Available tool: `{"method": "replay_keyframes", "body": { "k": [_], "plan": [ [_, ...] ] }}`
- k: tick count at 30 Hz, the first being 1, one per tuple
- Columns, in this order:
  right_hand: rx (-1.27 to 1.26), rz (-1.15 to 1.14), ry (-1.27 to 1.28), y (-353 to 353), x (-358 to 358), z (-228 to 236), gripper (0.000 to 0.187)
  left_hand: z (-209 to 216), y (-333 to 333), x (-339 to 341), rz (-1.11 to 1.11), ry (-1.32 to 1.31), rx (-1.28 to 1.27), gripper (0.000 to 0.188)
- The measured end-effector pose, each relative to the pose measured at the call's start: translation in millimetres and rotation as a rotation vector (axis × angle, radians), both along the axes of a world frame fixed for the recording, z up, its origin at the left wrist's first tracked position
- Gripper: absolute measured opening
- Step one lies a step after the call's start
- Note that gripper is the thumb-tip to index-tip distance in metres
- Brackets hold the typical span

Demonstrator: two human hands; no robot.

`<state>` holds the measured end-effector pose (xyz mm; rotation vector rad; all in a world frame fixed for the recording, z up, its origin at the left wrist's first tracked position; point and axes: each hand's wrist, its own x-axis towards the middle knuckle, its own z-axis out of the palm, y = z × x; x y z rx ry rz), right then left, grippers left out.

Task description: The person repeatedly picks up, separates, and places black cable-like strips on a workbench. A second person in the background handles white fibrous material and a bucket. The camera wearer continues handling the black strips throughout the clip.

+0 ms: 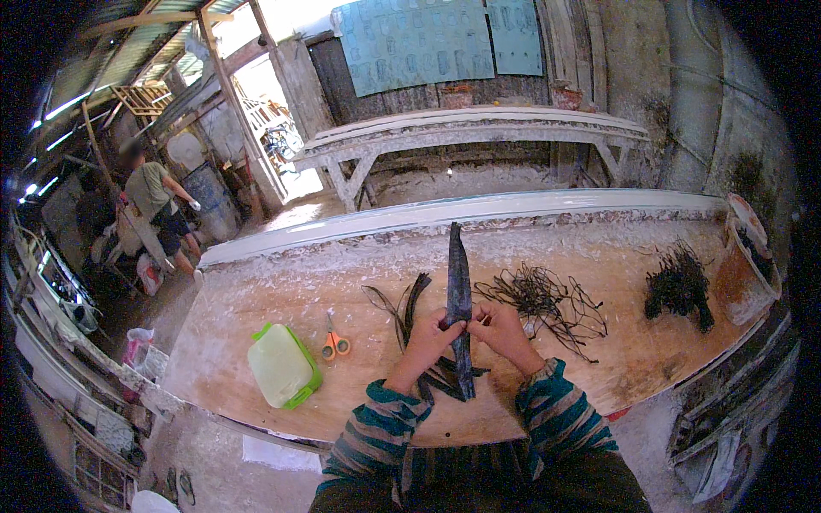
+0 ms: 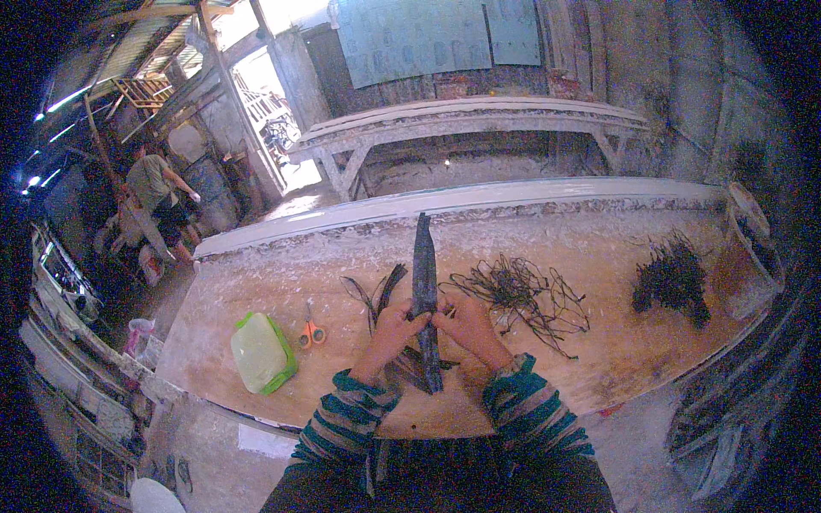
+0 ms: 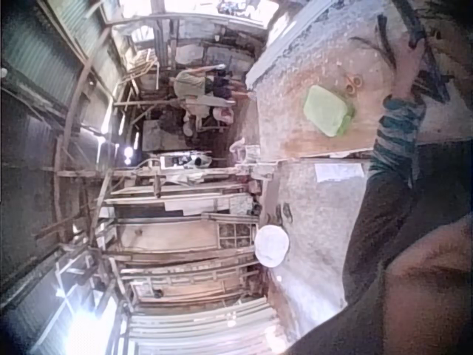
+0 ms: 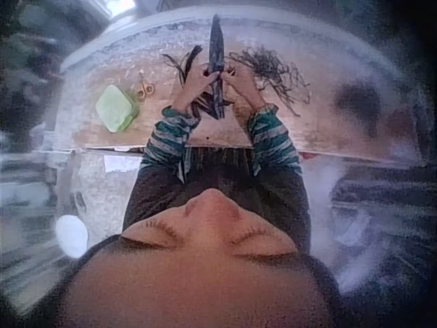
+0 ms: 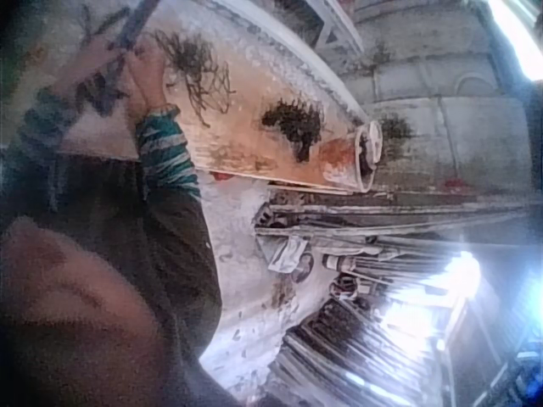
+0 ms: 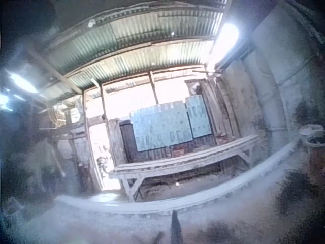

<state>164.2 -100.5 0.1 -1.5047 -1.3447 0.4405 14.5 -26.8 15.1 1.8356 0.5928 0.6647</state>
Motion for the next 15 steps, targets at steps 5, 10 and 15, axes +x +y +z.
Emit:
{"method": "replay_keyframes", "body": {
  "k": [5, 10, 15],
  "plan": [
    [-0.038, 0.01, 0.048, -1, -4, 4, 0.018, -19, 10, 2, -0.023, -0.079, -0.031, 0.019],
    [-0.007, -0.001, 0.018, -1, -5, 1, 0.019, -15, 7, 3, -0.1, -0.153, -0.059, 0.018],
    [-0.013, -0.004, 0.008, -5, -10, 5, 0.018, -10, 2, 2, -0.071, -0.095, -0.09, 0.018]
  ]
}}
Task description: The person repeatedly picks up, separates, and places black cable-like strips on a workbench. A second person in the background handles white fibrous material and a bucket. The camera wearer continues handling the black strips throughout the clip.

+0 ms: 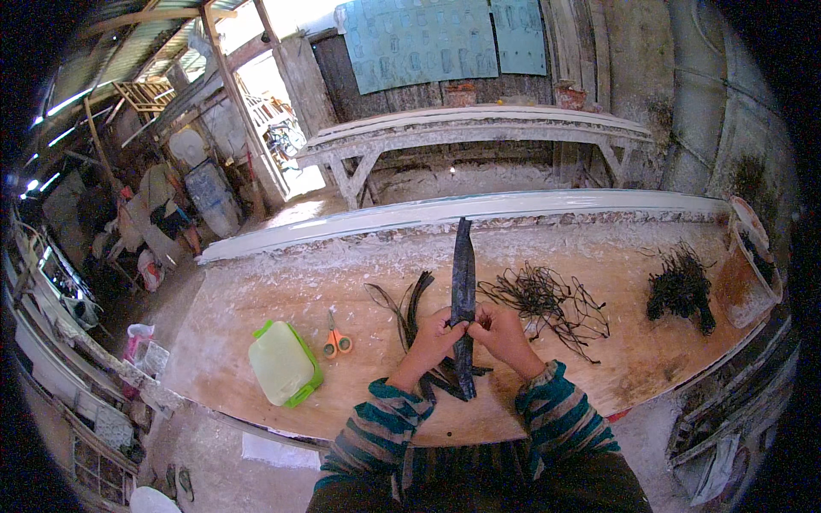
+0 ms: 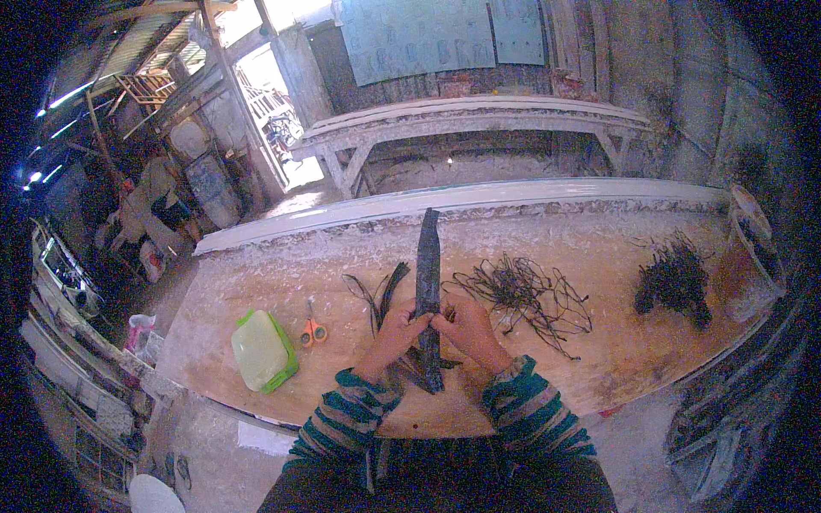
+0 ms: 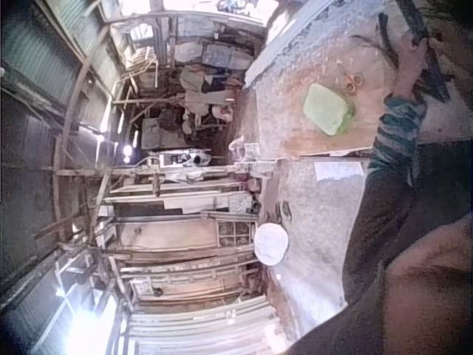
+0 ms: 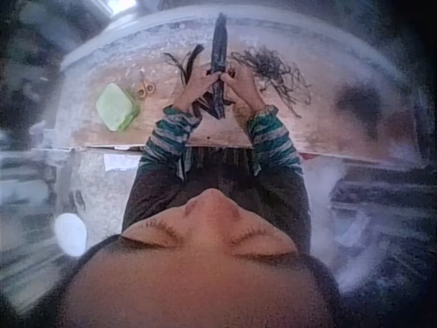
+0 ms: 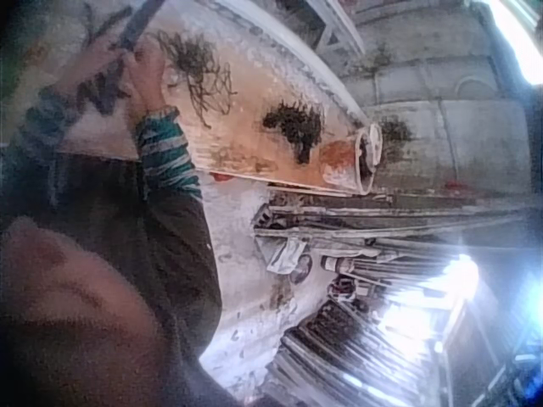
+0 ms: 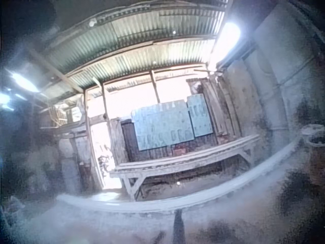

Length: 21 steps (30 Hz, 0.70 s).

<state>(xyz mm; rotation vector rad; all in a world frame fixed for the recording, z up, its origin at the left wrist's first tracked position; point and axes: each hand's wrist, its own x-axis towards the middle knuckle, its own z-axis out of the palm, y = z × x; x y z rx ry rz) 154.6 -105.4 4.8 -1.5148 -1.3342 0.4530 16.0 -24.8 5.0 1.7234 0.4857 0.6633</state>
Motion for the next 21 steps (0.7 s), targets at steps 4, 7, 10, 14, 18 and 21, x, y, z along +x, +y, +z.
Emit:
{"method": "replay_keyframes", "body": {
  "k": [4, 7, 10, 14, 18, 21],
  "plan": [
    [0.014, -0.01, -0.01, -1, -1, 2, 0.018, -1, -2, -1, 0.007, -0.003, 0.023, 0.02],
    [0.043, -0.001, 0.019, 1, 3, -3, 0.017, 13, -8, -2, -0.038, -0.072, 0.013, 0.023],
    [0.052, 0.032, 0.093, 4, 6, -7, 0.015, 13, -4, -3, -0.11, -0.086, -0.002, 0.026],
    [0.058, 0.096, 0.173, 9, 11, -12, 0.012, 13, -4, -4, -0.085, -0.101, -0.127, 0.023],
    [-0.06, 0.185, 0.353, 3, 9, 1, 0.012, 14, -4, -5, -0.108, -0.125, -0.276, 0.022],
    [-0.112, 0.181, 0.27, 1, 11, 6, 0.014, 7, 0, -5, -0.113, -0.125, -0.347, 0.023]
  ]
}}
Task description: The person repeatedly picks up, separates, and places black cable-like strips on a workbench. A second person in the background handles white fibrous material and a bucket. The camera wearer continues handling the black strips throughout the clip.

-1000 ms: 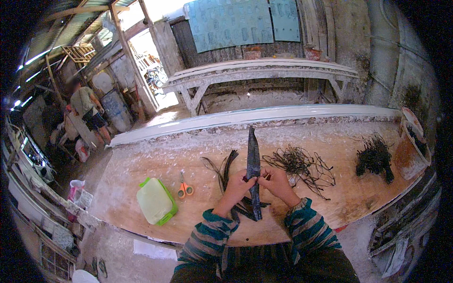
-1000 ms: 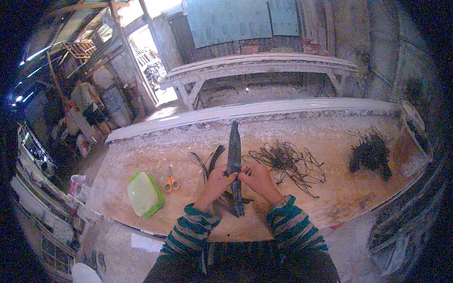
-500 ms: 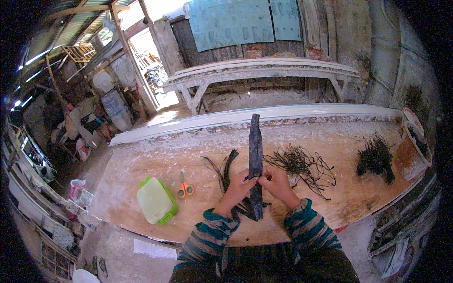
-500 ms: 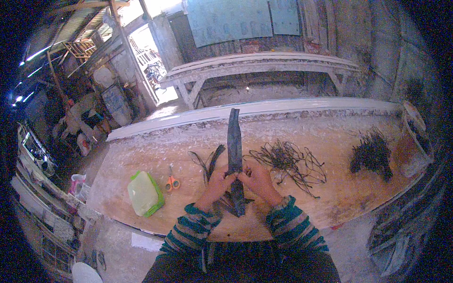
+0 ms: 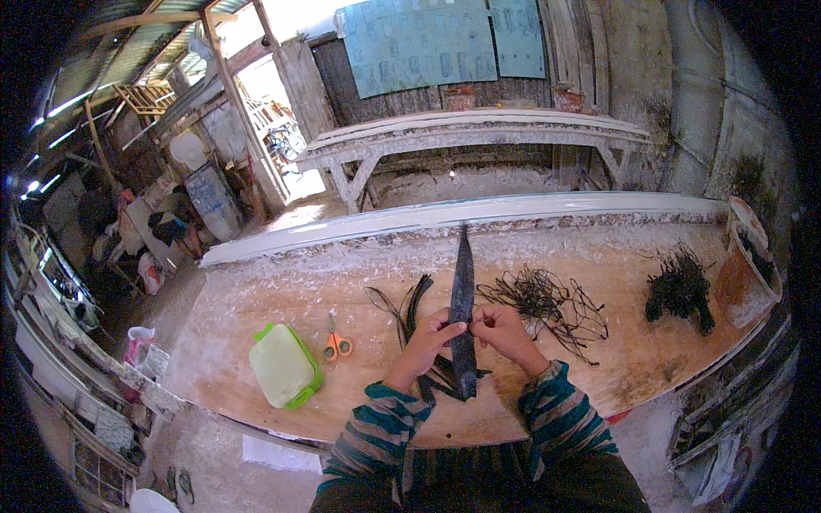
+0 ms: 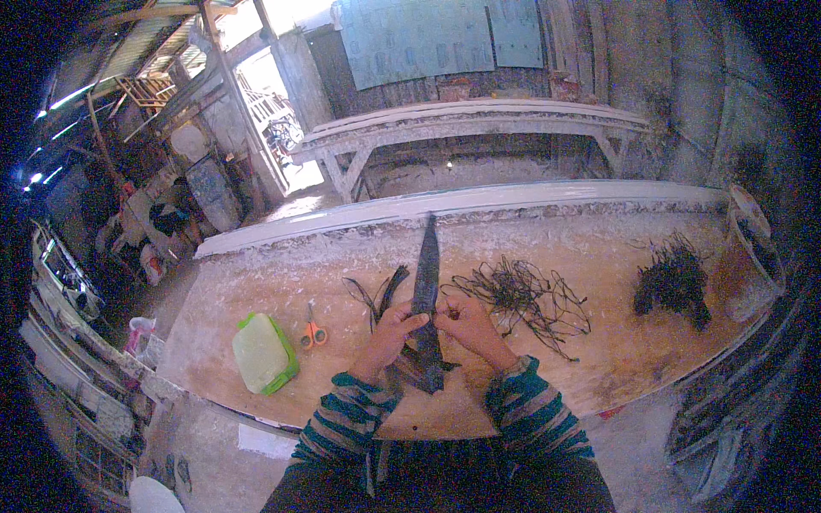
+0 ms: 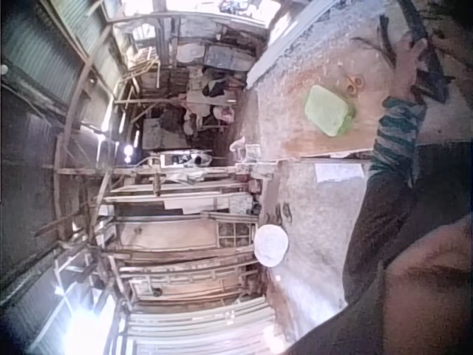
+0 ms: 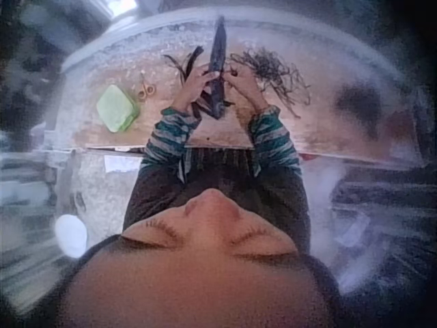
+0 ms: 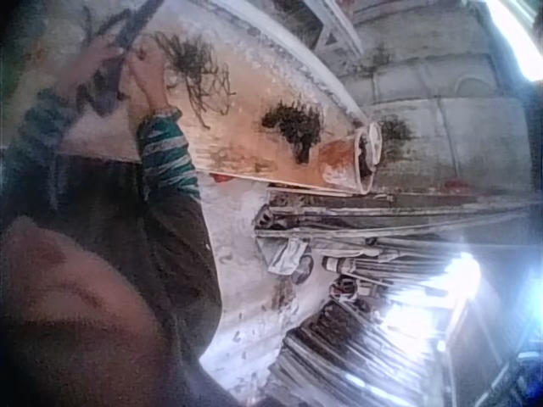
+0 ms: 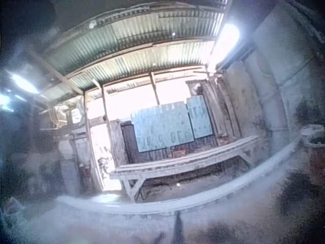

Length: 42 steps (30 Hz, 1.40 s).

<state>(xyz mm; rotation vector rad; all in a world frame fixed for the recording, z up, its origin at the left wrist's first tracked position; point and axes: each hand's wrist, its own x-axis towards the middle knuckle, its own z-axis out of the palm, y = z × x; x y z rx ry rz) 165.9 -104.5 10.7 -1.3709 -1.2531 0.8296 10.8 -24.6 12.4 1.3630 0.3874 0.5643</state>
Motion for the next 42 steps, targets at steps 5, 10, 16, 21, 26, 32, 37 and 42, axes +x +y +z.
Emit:
{"method": "replay_keyframes", "body": {
  "k": [5, 10, 16, 21, 26, 32, 37, 42],
  "plan": [
    [0.039, -0.192, -0.316, 4, 7, -10, 0.016, -3, 9, -7, 0.058, -0.273, -0.229, 0.022],
    [-0.058, -0.163, -0.647, 7, 30, -20, 0.026, 15, 27, -31, 0.326, -0.652, -0.404, 0.018],
    [-0.24, -0.092, -0.576, 6, 42, -18, 0.024, 22, 63, -66, 0.28, -1.085, -0.367, 0.013],
    [-0.235, -0.089, -0.663, 4, 42, -13, 0.025, 23, 73, -81, 0.276, -1.267, -0.319, 0.014],
    [-0.185, -0.197, -0.713, 4, 50, -26, 0.026, 26, 85, -113, 0.204, -1.425, -0.276, 0.016],
    [-0.236, -0.3, -0.757, 5, 50, -20, 0.026, 27, 84, -118, 0.092, -1.404, -0.228, 0.016],
    [-0.384, -0.377, -0.648, -2, 49, 3, 0.027, 26, 87, -130, 0.137, -1.522, -0.299, 0.017],
    [-0.321, -0.524, -0.678, -2, 66, -6, 0.024, 23, 91, -133, 0.175, -1.589, -0.364, 0.016]
  ]
}}
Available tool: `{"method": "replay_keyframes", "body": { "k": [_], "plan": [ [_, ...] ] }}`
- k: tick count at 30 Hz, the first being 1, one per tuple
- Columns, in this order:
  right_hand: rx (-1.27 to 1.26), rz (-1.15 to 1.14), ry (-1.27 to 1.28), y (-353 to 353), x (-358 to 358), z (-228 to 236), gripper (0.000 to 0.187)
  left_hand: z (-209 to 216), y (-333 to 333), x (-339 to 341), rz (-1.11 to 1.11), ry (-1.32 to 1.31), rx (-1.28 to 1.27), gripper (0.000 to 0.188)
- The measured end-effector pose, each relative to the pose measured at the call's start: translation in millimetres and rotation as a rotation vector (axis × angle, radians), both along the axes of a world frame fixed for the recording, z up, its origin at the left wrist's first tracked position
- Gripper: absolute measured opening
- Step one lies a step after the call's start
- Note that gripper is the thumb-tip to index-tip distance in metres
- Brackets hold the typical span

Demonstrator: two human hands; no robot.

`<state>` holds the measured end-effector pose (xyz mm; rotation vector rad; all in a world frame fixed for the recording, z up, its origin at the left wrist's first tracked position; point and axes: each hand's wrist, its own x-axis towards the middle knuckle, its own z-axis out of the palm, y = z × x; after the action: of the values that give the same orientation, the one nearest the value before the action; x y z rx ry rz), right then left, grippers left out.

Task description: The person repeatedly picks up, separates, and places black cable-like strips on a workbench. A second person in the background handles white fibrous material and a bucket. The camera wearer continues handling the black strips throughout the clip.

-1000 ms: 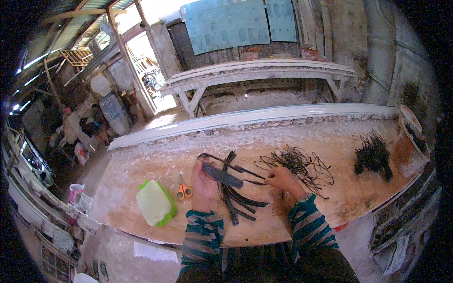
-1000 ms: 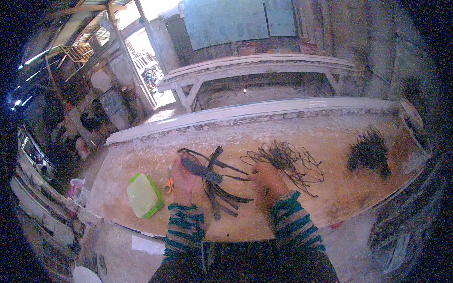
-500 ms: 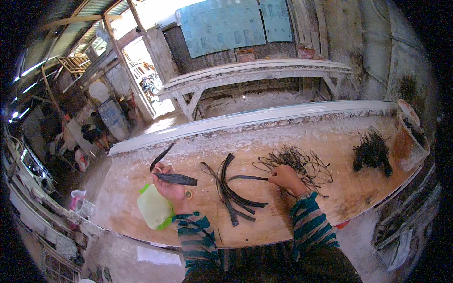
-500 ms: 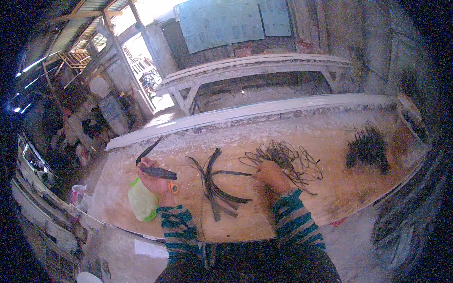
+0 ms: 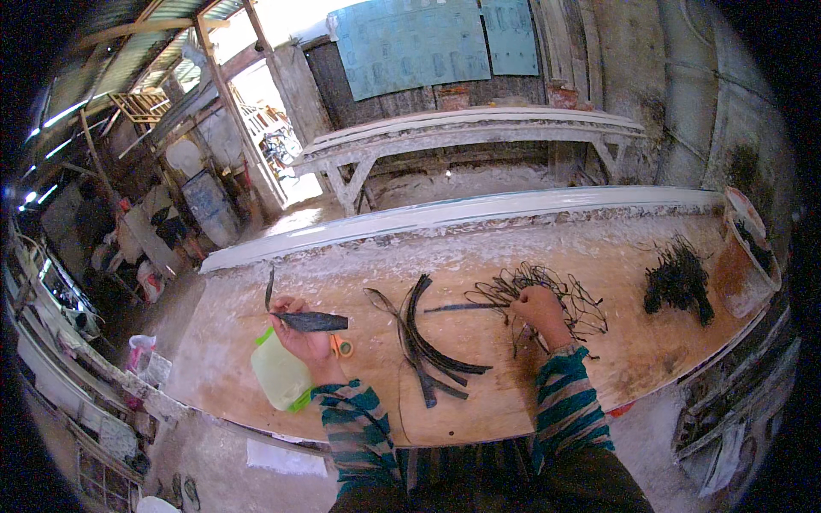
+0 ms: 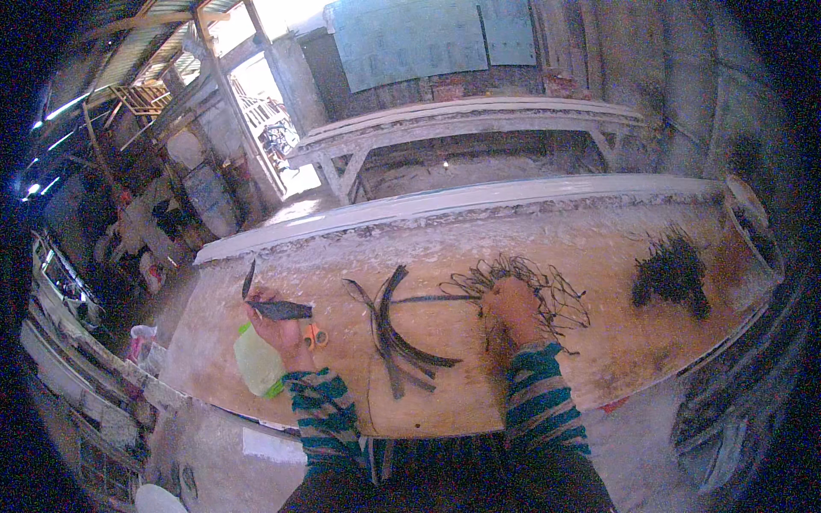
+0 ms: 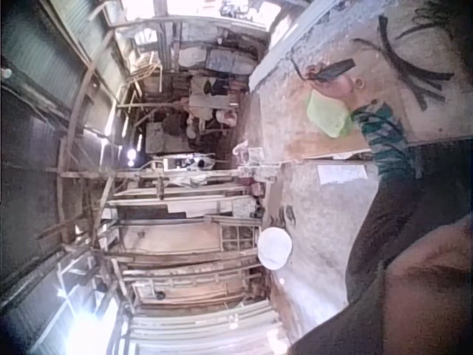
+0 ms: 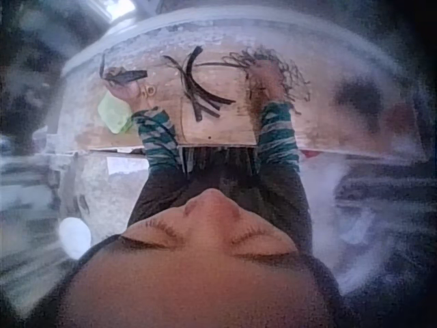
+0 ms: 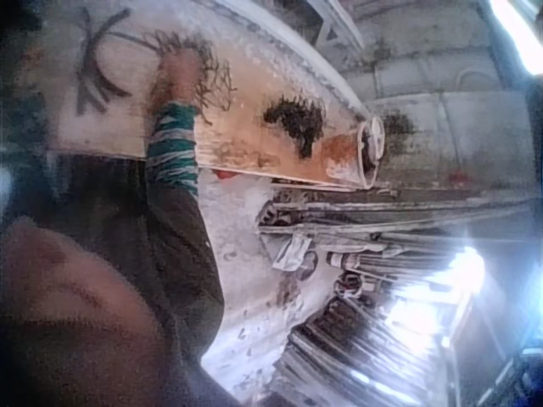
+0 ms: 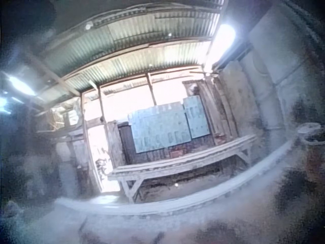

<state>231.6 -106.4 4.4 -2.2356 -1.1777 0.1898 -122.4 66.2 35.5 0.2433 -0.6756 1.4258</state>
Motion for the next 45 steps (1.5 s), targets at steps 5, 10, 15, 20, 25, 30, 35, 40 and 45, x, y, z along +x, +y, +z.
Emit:
{"method": "replay_keyframes", "body": {
  "k": [5, 10, 15, 20, 25, 30, 35, 40, 45],
  "plan": [
    [0.392, -0.184, -0.026, -2, 14, 0, 0.022, -4, 0, -9, -0.034, 0.025, 0.106, 0.014],
    [0.543, -0.247, 0.127, -1, 48, -10, 0.023, -14, 8, -24, 0.049, 0.031, 0.03, 0.014],
    [0.883, -0.288, 0.332, -3, 75, -27, 0.02, -28, 24, -30, 0.097, 0.041, -0.018, 0.015],
    [1.293, -0.331, 1.032, -32, 70, -5, 0.016, -26, 20, -33, -0.104, 0.081, 0.197, 0.017],
    [1.335, -0.508, 1.457, -53, 34, 48, 0.026, -35, 30, -44, -0.158, 0.027, 0.249, 0.018],
    [1.075, -0.301, 0.745, -32, 105, -40, 0.026, -15, 20, -6, -0.098, 0.226, 0.059, 0.017],
    [0.476, 0.206, 0.412, -7, 0, 25, 0.02, -13, -4, 31, -0.078, 0.723, -0.113, 0.019],
    [0.364, 0.545, 0.381, -3, -30, 15, 0.016, -15, -31, 85, -0.329, 0.993, -0.086, 0.02],
    [0.33, 0.6, 0.398, -2, -33, 14, 0.016, -18, -44, 98, -0.387, 1.037, -0.005, 0.028]
  ]
}}
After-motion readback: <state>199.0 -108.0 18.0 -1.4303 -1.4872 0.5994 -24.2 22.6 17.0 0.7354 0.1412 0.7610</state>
